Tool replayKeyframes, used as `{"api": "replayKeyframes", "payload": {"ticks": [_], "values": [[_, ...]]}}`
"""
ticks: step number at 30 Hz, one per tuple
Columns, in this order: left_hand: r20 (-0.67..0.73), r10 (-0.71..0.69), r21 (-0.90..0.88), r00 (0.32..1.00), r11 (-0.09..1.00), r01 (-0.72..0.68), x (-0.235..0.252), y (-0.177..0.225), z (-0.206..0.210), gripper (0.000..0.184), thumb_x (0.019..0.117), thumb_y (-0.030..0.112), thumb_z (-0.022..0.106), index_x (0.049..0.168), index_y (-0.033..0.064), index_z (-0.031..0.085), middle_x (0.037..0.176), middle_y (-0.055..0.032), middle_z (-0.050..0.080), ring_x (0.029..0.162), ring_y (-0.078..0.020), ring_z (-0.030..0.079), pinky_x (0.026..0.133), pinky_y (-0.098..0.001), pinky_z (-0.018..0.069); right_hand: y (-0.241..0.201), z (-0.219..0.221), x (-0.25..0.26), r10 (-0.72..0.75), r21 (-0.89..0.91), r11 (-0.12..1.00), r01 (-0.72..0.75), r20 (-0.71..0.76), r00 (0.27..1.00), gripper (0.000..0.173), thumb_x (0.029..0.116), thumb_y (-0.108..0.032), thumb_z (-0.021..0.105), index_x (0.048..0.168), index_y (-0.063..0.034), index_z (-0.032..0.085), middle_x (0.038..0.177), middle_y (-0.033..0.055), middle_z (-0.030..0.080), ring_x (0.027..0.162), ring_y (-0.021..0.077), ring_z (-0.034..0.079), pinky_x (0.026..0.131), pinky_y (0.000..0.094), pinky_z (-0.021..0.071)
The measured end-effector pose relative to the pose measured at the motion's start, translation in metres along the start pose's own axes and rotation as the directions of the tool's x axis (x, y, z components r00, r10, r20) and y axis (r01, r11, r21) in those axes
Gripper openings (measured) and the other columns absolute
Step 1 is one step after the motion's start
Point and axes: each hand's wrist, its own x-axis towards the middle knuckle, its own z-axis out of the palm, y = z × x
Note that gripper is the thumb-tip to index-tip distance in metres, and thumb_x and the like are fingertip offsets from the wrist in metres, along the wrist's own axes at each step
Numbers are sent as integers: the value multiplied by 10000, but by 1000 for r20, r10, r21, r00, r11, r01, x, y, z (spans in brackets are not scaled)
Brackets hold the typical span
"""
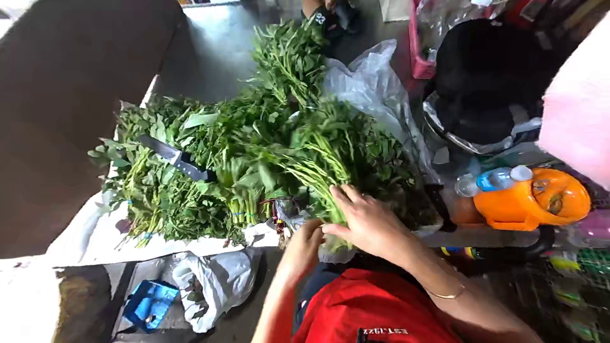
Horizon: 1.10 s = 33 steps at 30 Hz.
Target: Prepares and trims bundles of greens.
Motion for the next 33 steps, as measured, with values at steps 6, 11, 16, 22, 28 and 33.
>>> {"api": "replayKeyframes", "payload": {"ticks": [6,11,16,22,28,33], "values": [[-373,429,584,823,798,-152,-22,37,-42,238,1015,145,550,1078,-29,699,984,-195,701,878,-327,697,779,-537,566,204,-11,-63,346,222,938,-267,-527,776,303,1051,-214,554,1214,-5,701,1217,235,665,1068,376,674,922,572,548],[-48,645,684,762,577,-446,21,76,18,294,945,244,709,1187,78,725,1254,-185,637,1168,-365,606,949,-543,516,308,34,-42,569,160,820,-549,-320,757,564,1018,-224,629,1488,39,459,1294,340,607,1204,507,592,1044,663,439],[89,467,709,880,591,-385,33,55,6,285,936,178,706,1202,75,709,1252,-136,666,1200,-335,610,989,-540,500,284,28,-24,543,45,826,-562,-327,773,752,916,-99,723,1574,-34,366,1334,350,580,1240,551,551,1051,698,404],[34,583,703,812,563,-434,27,19,0,293,983,96,568,1224,133,731,1241,-146,678,1164,-338,642,974,-524,527,291,22,-14,619,84,781,-619,-240,748,843,940,-100,681,1628,-55,195,1370,359,552,1267,551,539,1051,698,403],[-129,604,726,787,598,-340,30,15,23,237,979,202,641,1166,123,763,1155,-162,704,1070,-369,665,900,-536,534,261,-4,-62,526,194,850,-490,-375,763,568,1037,-133,480,1581,-69,333,1336,374,559,1200,574,564,966,752,413],[-139,562,693,815,643,-325,32,17,24,165,955,185,655,1029,77,756,1112,-170,696,1075,-362,659,912,-520,533,134,17,-130,325,279,927,-250,-268,907,628,1039,-253,528,1575,-10,308,1063,244,674,787,345,694,693,560,588]]}}
